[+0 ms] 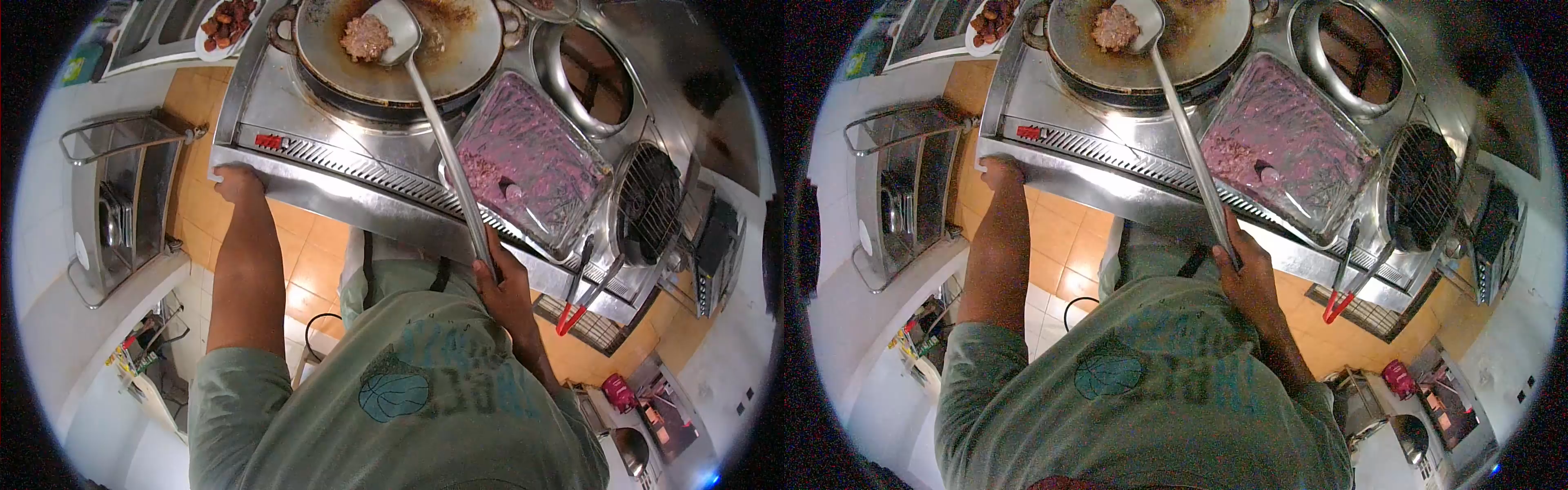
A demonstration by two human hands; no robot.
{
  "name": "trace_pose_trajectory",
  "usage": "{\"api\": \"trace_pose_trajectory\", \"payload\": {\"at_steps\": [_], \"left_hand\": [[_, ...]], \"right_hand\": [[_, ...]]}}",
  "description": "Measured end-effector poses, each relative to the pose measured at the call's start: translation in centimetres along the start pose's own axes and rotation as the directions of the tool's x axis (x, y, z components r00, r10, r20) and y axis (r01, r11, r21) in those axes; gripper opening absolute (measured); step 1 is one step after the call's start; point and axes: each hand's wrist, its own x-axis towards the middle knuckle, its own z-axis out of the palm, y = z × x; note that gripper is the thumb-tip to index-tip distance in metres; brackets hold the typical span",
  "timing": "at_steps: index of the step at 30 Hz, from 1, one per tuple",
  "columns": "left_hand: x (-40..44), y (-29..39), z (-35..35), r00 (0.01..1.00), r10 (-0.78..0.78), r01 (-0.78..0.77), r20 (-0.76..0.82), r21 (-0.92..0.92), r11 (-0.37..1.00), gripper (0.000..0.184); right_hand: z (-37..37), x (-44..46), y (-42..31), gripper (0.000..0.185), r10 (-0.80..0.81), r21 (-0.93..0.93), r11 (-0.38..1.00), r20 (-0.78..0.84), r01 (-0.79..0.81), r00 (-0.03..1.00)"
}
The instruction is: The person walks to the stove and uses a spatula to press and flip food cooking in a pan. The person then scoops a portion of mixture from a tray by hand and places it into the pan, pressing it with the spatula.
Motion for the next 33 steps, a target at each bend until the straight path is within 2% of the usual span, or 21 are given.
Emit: {"api": "trace_pose_trajectory", "payload": {"at_steps": [3,6,12,15,19,22,25,28,31,33], "left_hand": [[0.5,-0.2,0.3,1.0,-0.01,0.011,-0.022,0.025,1.0,0.063],[1.1,-0.5,0.6,0.999,-0.01,0.012,-0.034,0.056,0.998,0.061],[0.5,-0.1,0.1,0.998,-0.052,0.053,0.047,-0.031,0.998,0.061],[1.6,-0.5,1.0,0.998,-0.036,0.038,-0.051,0.047,0.998,0.061],[1.1,-0.5,0.5,1.0,-0.01,0.01,-0.017,0.039,0.999,0.063],[1.4,-0.7,0.7,1.0,0.012,-0.011,-0.014,0.057,0.998,0.064],[0.5,0.0,0.0,1.0,-0.007,0.008,-0.005,0.074,0.997,0.065],[0.4,0.0,0.1,1.0,-0.002,0.003,-0.02,0.081,0.997,0.065],[0.8,-0.2,0.4,1.0,-0.001,0.003,-0.023,0.081,0.997,0.064],[0.6,0.0,0.2,1.0,-0.016,0.018,-0.021,0.091,0.996,0.063]], "right_hand": [[-0.5,-0.1,-1.5,0.054,0.155,-0.034,0.988,0.051,-0.153,0.987],[-0.4,-0.3,-1.6,0.055,0.149,-0.082,0.986,0.051,-0.145,0.987],[0.3,-0.5,-1.5,0.053,0.098,-0.126,0.988,0.031,-0.093,0.995],[0.5,-0.1,-1.8,0.052,0.067,-0.11,0.992,0.017,-0.065,0.998],[1.2,0.1,-1.5,0.051,0.015,-0.136,0.991,-0.003,-0.015,1.0],[1.4,0.0,-1.7,0.051,0.129,-0.083,0.989,0.046,-0.125,0.991],[2.4,-0.3,-0.3,0.057,-0.062,-0.102,0.993,-0.041,0.058,0.997],[2.2,-0.5,-1.2,0.058,0.103,-0.054,0.993,0.027,-0.102,0.994],[2.4,-0.7,-1.0,0.058,0.075,-0.079,0.994,0.021,-0.073,0.997],[2.6,-0.7,-0.4,0.058,0.002,-0.098,0.995,-0.004,-0.002,1.0]]}}
